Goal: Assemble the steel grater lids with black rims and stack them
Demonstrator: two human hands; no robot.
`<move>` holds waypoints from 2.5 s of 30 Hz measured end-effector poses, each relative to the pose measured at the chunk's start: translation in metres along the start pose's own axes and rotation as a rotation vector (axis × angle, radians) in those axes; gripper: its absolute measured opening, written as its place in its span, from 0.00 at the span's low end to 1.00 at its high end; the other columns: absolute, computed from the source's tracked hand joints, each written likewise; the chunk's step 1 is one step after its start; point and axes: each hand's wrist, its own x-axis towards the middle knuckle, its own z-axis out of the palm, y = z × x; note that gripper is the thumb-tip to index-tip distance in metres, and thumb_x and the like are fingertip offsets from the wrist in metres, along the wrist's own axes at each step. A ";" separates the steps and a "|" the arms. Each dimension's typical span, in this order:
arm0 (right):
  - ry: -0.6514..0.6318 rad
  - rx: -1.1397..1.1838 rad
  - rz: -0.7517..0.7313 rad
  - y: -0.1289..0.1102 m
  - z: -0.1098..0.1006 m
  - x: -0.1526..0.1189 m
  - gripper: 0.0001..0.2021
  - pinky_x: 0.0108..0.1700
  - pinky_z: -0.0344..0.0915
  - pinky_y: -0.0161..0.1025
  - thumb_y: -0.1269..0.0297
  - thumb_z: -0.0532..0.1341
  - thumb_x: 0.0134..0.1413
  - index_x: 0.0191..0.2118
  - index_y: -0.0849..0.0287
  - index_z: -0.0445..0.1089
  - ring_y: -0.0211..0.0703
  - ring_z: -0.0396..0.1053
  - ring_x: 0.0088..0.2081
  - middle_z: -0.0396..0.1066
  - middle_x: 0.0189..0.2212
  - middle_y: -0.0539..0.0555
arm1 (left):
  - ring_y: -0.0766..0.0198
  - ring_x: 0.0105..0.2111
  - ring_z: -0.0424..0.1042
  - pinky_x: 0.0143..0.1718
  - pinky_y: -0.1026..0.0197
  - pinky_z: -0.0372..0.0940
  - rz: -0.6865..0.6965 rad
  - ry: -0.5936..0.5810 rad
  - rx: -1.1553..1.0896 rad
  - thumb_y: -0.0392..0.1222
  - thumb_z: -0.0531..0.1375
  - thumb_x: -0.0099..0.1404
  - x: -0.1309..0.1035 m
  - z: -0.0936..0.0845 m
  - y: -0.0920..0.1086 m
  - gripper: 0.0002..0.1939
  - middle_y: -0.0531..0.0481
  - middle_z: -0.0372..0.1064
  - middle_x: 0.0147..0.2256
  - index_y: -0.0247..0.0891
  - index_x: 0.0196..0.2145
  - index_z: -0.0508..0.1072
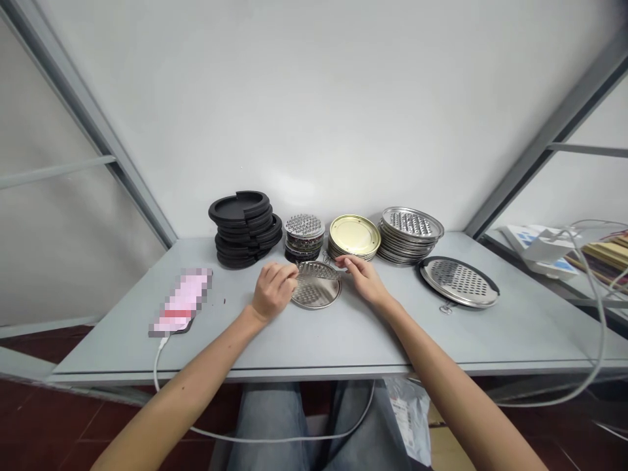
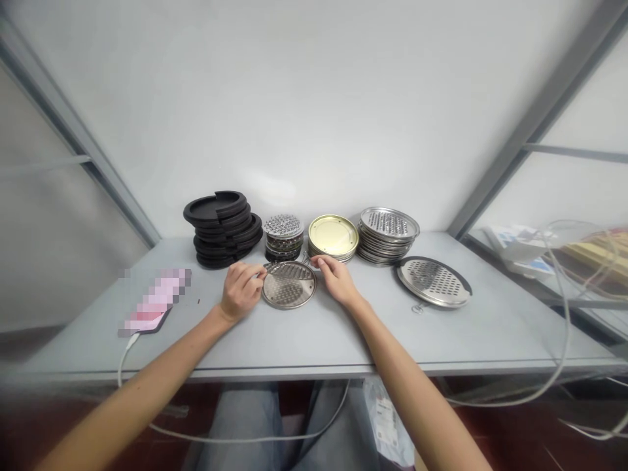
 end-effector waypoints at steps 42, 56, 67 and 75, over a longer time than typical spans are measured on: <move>0.150 0.494 0.380 -0.002 -0.001 0.003 0.20 0.36 0.73 0.39 0.64 0.74 0.32 0.37 0.59 0.74 0.42 0.74 0.34 0.77 0.34 0.55 | 0.40 0.63 0.54 0.62 0.43 0.54 -0.479 -0.870 -0.452 0.62 0.66 0.53 -0.028 -0.003 -0.029 0.54 0.32 0.51 0.65 0.35 0.67 0.46; 0.277 0.562 0.390 -0.006 -0.005 0.001 0.20 0.33 0.72 0.35 0.62 0.76 0.27 0.33 0.59 0.75 0.37 0.72 0.29 0.76 0.28 0.52 | 0.46 0.62 0.56 0.63 0.45 0.52 -0.564 -0.827 -0.429 0.57 0.59 0.63 -0.024 -0.003 -0.027 0.36 0.39 0.58 0.61 0.36 0.62 0.58; 0.190 0.350 0.329 -0.002 -0.001 0.000 0.15 0.33 0.73 0.38 0.62 0.71 0.35 0.33 0.61 0.75 0.39 0.72 0.29 0.75 0.30 0.54 | 0.45 0.60 0.59 0.62 0.43 0.54 -0.527 -0.819 -0.460 0.58 0.63 0.58 -0.025 -0.002 -0.027 0.37 0.40 0.62 0.58 0.39 0.60 0.63; 0.084 0.214 0.206 0.009 0.007 0.001 0.14 0.43 0.72 0.45 0.60 0.69 0.39 0.35 0.60 0.74 0.46 0.74 0.35 0.77 0.33 0.57 | 0.44 0.63 0.55 0.63 0.43 0.52 -0.512 -0.879 -0.499 0.62 0.65 0.54 -0.023 -0.005 -0.027 0.44 0.40 0.58 0.61 0.39 0.62 0.59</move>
